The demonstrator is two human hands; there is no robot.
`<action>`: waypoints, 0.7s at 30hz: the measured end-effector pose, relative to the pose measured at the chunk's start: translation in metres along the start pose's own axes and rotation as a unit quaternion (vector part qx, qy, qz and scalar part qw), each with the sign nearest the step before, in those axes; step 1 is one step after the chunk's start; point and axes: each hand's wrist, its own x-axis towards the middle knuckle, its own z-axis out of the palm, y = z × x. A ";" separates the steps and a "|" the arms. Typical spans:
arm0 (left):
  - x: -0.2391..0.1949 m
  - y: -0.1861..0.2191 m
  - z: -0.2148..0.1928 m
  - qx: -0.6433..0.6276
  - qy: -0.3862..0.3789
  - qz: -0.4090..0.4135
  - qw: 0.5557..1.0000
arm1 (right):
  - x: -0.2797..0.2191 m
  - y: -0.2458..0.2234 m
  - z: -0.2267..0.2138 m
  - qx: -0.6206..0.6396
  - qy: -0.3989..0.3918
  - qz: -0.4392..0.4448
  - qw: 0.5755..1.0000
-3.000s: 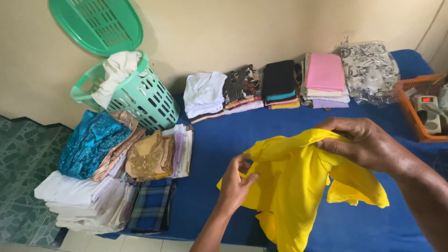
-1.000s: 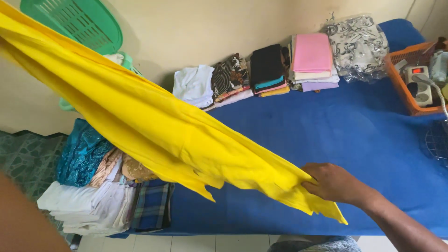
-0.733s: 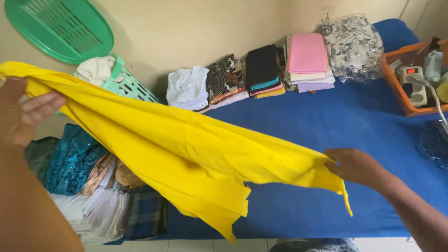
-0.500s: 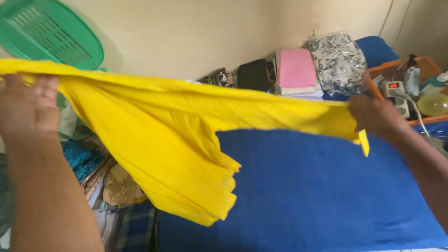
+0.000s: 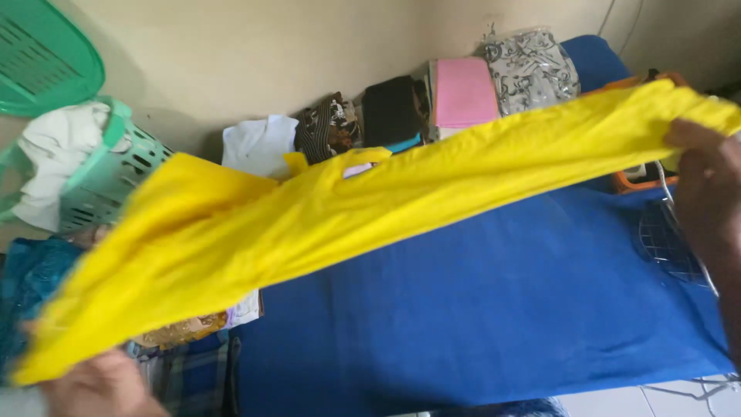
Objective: Ironing a yellow long-sleeved shirt on an ironing board.
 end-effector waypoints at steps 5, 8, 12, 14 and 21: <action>-0.116 -0.175 -0.029 -0.046 0.052 -0.020 0.997 | -0.141 -0.027 0.083 0.148 -0.064 0.112 0.981; -0.197 -0.244 -0.099 -0.103 0.187 -0.127 0.969 | -0.247 -0.019 0.126 0.191 -0.149 0.122 0.963; -0.282 -0.306 -0.101 0.022 0.500 -0.237 0.832 | -0.336 0.009 0.149 0.157 -0.277 0.193 0.928; -0.320 -0.334 -0.119 0.021 0.512 -0.260 0.818 | -0.338 0.019 0.147 0.149 -0.284 0.207 0.924; -0.334 -0.388 -0.016 0.000 0.376 -0.398 0.837 | -0.376 0.103 0.213 0.070 -0.315 0.478 0.817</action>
